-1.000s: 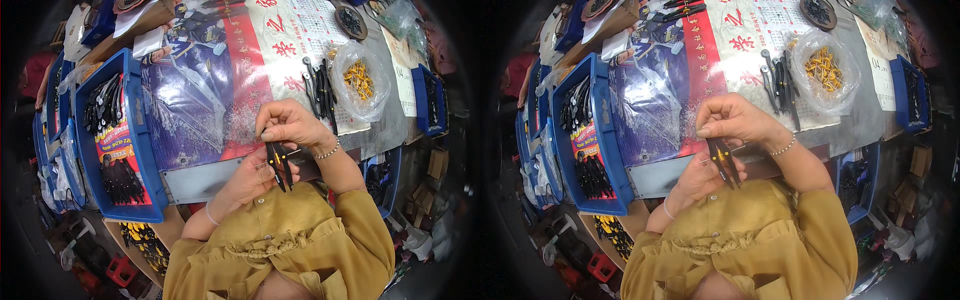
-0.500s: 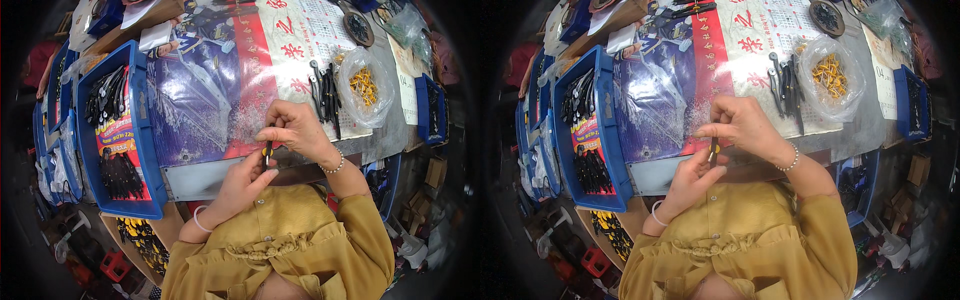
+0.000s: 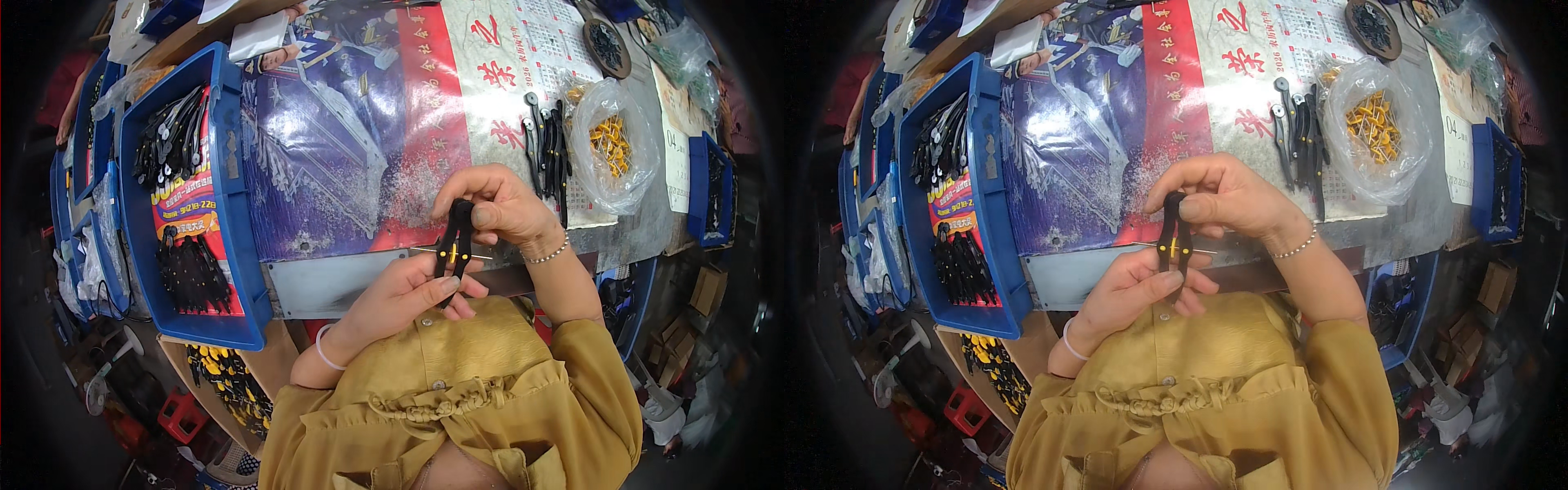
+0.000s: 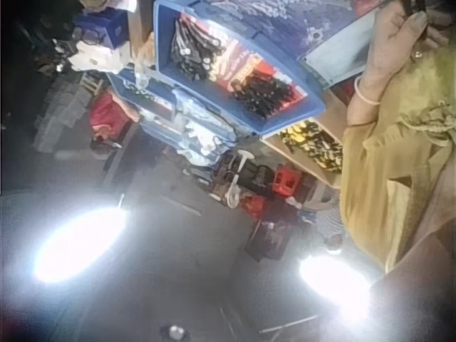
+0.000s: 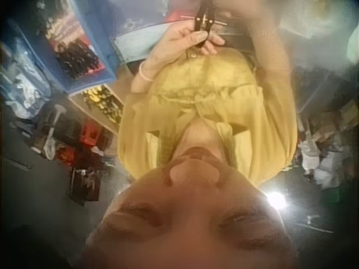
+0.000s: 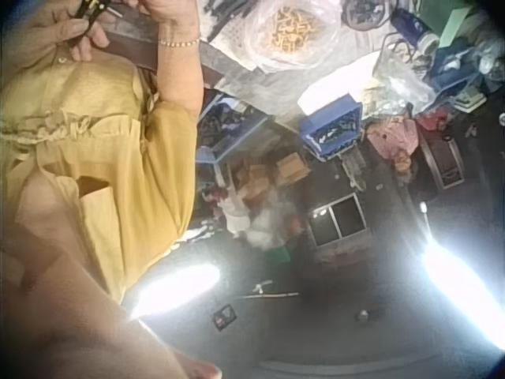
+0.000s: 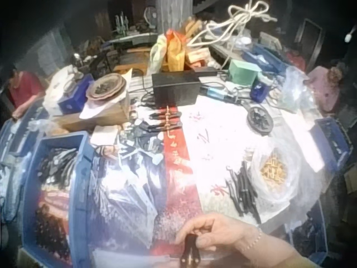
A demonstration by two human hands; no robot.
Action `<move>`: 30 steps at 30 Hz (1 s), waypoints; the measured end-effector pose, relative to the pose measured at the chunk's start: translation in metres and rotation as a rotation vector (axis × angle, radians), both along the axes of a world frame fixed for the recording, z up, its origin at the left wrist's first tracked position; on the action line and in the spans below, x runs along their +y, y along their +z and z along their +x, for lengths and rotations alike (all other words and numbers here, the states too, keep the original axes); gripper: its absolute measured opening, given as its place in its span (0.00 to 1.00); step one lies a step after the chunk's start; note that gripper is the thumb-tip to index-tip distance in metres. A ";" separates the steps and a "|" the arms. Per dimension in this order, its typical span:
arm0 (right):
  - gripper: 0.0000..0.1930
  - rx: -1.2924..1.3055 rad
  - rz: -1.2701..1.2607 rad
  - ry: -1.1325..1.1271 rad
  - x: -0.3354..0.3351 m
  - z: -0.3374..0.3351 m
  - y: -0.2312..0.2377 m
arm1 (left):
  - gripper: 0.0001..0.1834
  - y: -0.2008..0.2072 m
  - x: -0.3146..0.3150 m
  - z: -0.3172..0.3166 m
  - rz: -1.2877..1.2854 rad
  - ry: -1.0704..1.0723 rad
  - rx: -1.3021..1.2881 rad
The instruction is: The person assembles compasses by inserting metal pins and adjustment wheels into the plastic legs by hand.
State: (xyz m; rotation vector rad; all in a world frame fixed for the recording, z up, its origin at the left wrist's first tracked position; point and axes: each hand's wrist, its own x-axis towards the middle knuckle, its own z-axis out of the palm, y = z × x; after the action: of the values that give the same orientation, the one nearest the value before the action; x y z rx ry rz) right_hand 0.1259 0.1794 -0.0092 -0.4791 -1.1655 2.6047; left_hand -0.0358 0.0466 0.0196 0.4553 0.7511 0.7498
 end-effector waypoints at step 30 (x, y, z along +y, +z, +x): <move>0.11 -0.216 0.120 -0.146 -0.004 -0.010 0.012 | 0.20 -0.018 -0.010 0.007 -0.003 0.336 0.131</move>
State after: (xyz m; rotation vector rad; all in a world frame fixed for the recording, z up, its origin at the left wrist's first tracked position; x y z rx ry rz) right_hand 0.1158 0.1756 0.0029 -0.8041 -1.2906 2.3889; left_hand -0.0285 0.0369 0.0016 0.3818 0.9647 1.0389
